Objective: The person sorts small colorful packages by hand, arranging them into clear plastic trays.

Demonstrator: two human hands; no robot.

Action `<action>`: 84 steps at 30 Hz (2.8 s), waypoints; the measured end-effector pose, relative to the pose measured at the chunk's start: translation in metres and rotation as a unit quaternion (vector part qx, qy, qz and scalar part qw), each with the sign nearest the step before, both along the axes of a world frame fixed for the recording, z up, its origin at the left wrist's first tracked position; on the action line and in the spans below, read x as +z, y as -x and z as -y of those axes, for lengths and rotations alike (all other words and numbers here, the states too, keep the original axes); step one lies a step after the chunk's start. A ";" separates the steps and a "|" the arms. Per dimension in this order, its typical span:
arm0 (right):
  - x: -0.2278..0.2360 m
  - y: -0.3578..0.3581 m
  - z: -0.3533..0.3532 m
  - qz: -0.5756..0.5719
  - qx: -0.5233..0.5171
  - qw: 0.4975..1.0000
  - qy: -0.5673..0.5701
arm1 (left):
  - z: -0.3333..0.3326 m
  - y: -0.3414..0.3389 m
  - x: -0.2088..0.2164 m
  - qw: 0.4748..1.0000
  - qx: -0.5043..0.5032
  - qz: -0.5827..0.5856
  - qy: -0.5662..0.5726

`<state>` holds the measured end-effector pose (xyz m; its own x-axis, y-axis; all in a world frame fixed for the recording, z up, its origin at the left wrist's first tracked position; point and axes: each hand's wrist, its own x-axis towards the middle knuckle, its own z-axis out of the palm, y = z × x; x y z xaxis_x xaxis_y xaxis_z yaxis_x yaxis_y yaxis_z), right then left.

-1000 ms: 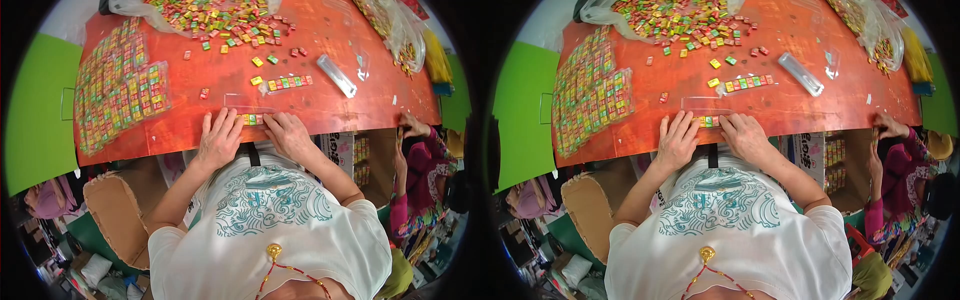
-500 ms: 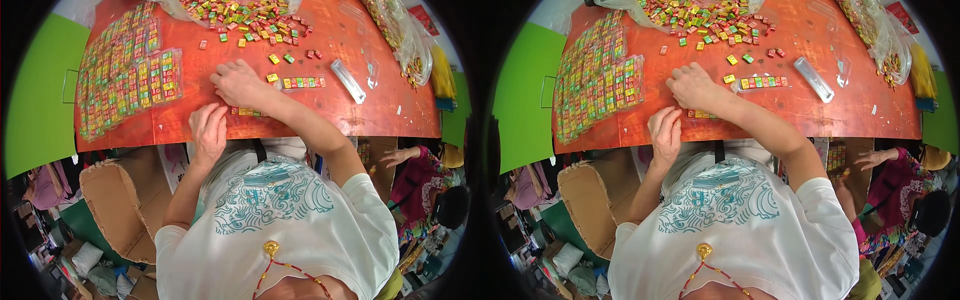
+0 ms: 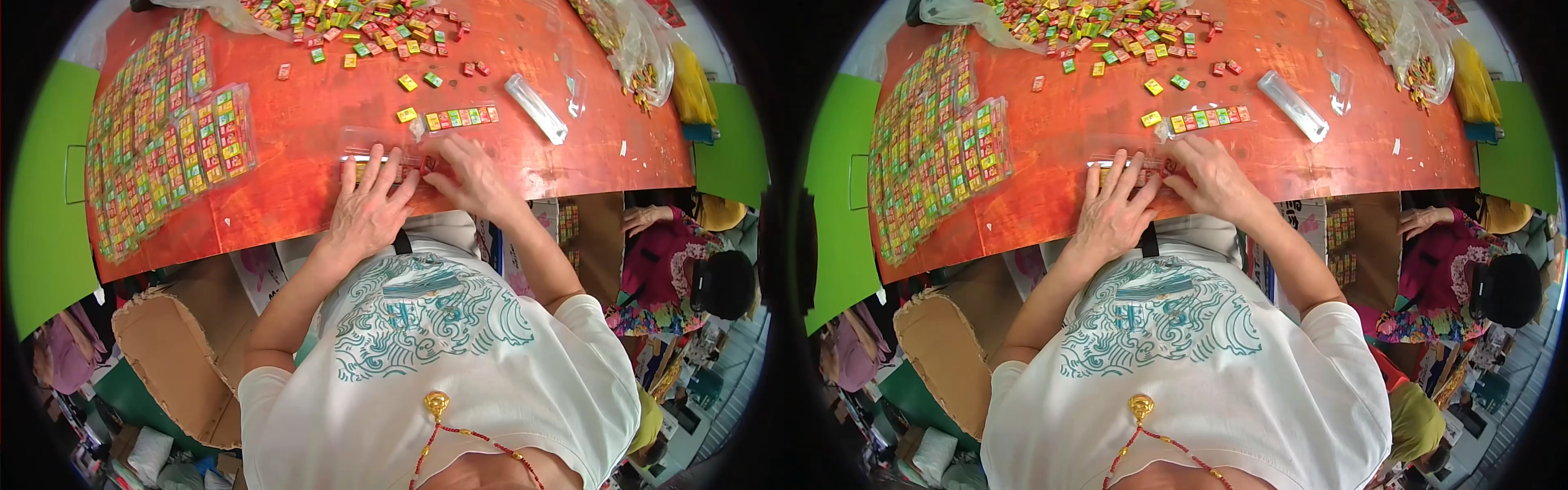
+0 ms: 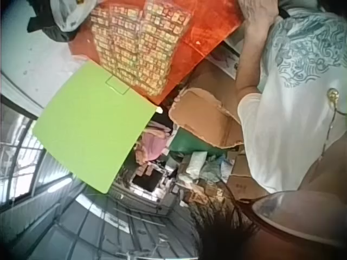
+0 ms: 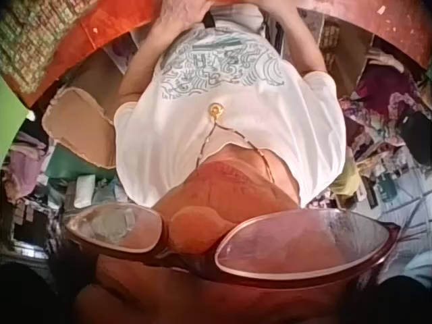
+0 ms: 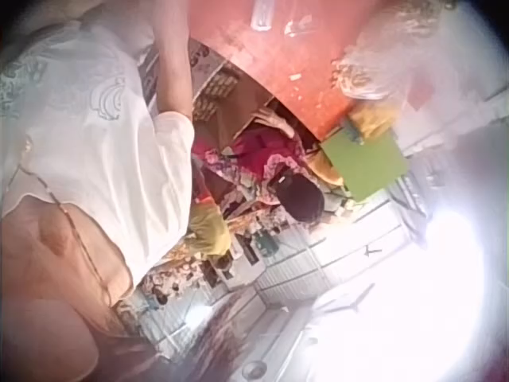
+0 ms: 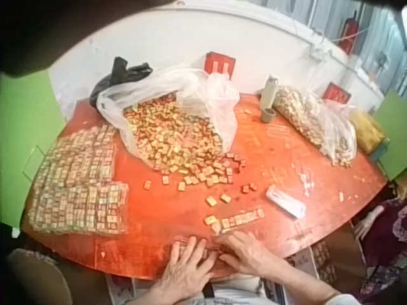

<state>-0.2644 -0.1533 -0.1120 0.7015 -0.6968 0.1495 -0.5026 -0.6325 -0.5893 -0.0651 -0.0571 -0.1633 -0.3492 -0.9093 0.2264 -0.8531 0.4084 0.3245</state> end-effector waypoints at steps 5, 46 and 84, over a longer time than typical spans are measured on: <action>-0.015 0.004 -0.013 0.001 -0.015 1.000 -0.003 | -0.002 -0.002 -0.003 0.998 0.046 -0.020 0.040; -0.032 -0.066 0.003 -0.046 0.028 0.976 0.211 | 0.009 -0.035 0.008 0.978 0.191 -0.020 0.085; -0.022 0.100 0.117 -0.162 -0.303 0.934 0.103 | 0.151 0.002 0.039 0.992 0.093 0.085 -0.001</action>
